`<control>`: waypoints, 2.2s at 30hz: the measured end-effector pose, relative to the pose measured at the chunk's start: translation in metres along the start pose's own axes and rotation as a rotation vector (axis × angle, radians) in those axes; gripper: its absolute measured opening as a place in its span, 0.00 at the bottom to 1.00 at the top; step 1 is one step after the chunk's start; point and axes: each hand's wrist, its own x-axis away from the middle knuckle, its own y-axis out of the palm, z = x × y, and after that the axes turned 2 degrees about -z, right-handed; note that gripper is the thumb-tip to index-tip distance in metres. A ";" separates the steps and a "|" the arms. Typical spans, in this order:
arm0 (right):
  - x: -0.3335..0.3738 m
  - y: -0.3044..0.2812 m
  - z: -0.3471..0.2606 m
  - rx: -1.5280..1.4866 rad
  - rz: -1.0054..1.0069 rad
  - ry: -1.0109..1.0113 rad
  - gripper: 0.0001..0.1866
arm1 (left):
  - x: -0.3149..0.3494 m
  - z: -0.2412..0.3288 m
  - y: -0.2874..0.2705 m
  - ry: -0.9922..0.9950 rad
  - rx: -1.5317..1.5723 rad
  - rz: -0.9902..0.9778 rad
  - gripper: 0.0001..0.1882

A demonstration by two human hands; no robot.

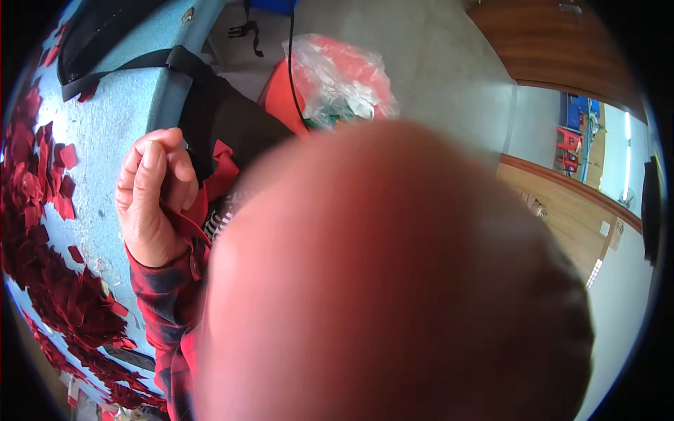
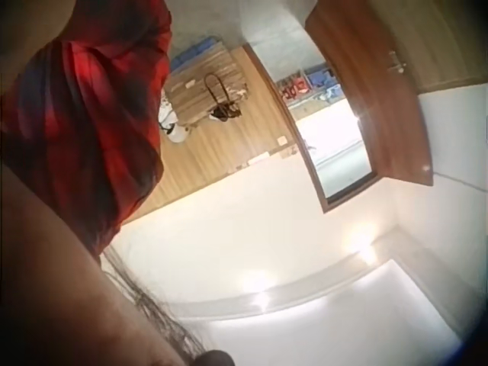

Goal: Making small red ribbon bows by folding and shaping red ribbon pieces.

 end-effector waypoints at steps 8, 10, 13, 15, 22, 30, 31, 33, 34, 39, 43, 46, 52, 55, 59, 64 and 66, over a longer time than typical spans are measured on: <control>-0.008 -0.001 0.010 -0.015 -0.025 -0.039 0.11 | -0.005 0.008 -0.024 0.000 -0.086 0.008 0.13; -0.008 0.000 0.007 -0.014 -0.033 -0.039 0.11 | -0.008 0.011 -0.030 0.002 -0.120 0.011 0.13; -0.009 -0.002 0.004 -0.005 -0.033 -0.038 0.11 | -0.009 0.012 -0.025 0.021 -0.152 0.046 0.13; -0.009 -0.003 0.002 0.008 -0.024 -0.037 0.11 | -0.005 0.009 -0.011 0.046 -0.148 0.100 0.13; -0.008 -0.004 0.002 0.043 0.005 -0.032 0.11 | 0.009 0.015 0.040 0.010 -0.113 0.316 0.11; 0.024 -0.045 0.025 0.317 0.467 0.088 0.11 | 0.009 0.020 0.023 0.020 -0.075 0.141 0.14; 0.032 -0.049 0.030 0.232 0.606 0.164 0.11 | 0.010 0.021 0.020 -0.012 -0.065 0.121 0.15; 0.052 -0.057 0.035 0.113 0.842 0.313 0.12 | 0.010 0.019 0.017 -0.008 -0.057 0.124 0.15; 0.061 -0.063 0.038 0.082 0.862 0.358 0.12 | 0.009 0.018 0.017 -0.002 -0.043 0.131 0.14; 0.092 -0.071 0.044 0.082 0.958 0.459 0.11 | 0.006 0.016 0.018 0.005 -0.024 0.114 0.14; 0.097 -0.070 0.045 0.255 0.938 0.474 0.11 | 0.004 0.015 0.017 0.007 -0.028 0.115 0.14; 0.098 -0.070 0.043 0.398 0.882 0.484 0.11 | 0.004 0.014 0.017 0.005 -0.038 0.126 0.14; 0.110 -0.082 0.036 0.591 0.999 0.478 0.11 | 0.003 0.013 0.014 0.008 -0.044 0.115 0.14; 0.124 -0.101 0.027 0.709 1.163 0.479 0.11 | 0.003 0.013 0.013 0.018 -0.046 0.119 0.14; 0.156 -0.127 0.028 0.810 1.282 0.553 0.11 | 0.003 0.013 0.010 0.001 -0.064 0.085 0.16; 0.201 -0.158 0.058 0.818 1.214 0.619 0.11 | 0.004 0.011 0.009 -0.002 -0.047 0.091 0.15; 0.208 -0.168 0.079 0.938 1.183 0.724 0.09 | 0.004 0.012 0.008 -0.010 -0.058 0.074 0.16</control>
